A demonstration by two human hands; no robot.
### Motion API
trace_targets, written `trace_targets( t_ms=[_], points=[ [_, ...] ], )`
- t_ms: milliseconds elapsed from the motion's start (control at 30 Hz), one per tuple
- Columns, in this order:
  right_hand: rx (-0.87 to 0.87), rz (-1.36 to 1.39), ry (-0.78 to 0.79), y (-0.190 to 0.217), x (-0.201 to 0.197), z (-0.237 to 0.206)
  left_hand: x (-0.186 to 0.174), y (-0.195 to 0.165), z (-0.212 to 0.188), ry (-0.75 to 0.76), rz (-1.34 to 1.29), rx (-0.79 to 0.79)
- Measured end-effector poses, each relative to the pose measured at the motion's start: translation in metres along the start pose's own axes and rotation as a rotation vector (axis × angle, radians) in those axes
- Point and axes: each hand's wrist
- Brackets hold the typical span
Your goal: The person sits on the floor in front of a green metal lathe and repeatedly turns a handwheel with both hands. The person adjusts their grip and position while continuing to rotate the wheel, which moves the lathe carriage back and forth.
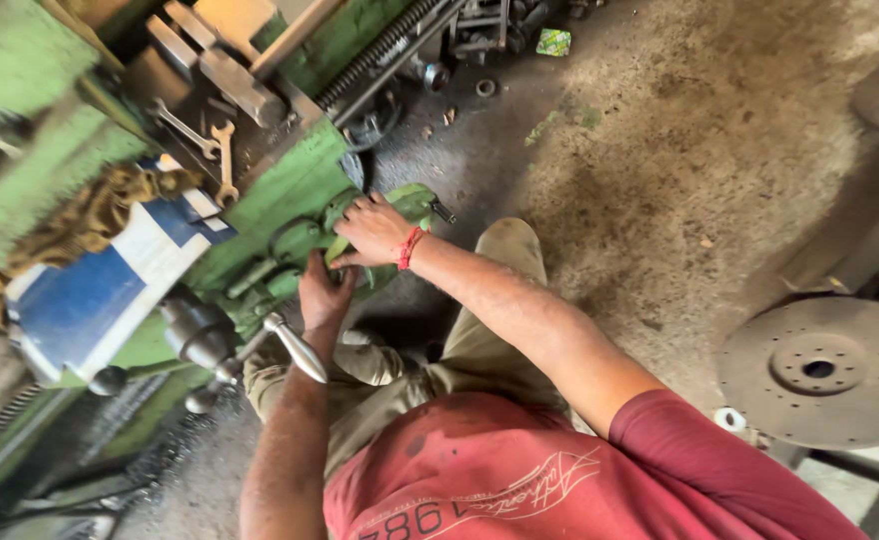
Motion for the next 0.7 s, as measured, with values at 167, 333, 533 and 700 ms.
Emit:
trace_targets(
  t_ms=[167,333,533,700],
  points=[
    [0.008,-0.058,-0.029,0.008,-0.006,-0.002,-0.006,-0.01,-0.002,-0.04,0.007,0.041],
    [-0.014,-0.112,-0.114,0.019,-0.021,0.001,-0.013,-0.01,0.016,-0.04,-0.002,0.089],
    [-0.084,-0.063,0.173,0.018,-0.002,0.013,0.006,0.03,0.003,0.139,0.123,-0.121],
    [-0.198,-0.163,-0.005,0.014,0.02,0.008,0.022,0.05,-0.016,-0.318,-0.005,0.117]
  ],
)
Point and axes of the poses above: each hand's wrist, its own z-axis towards the middle knuckle, its own x-axis out of the palm, y = z × x, and after that the axes turned 6 degrees about z, right-handed
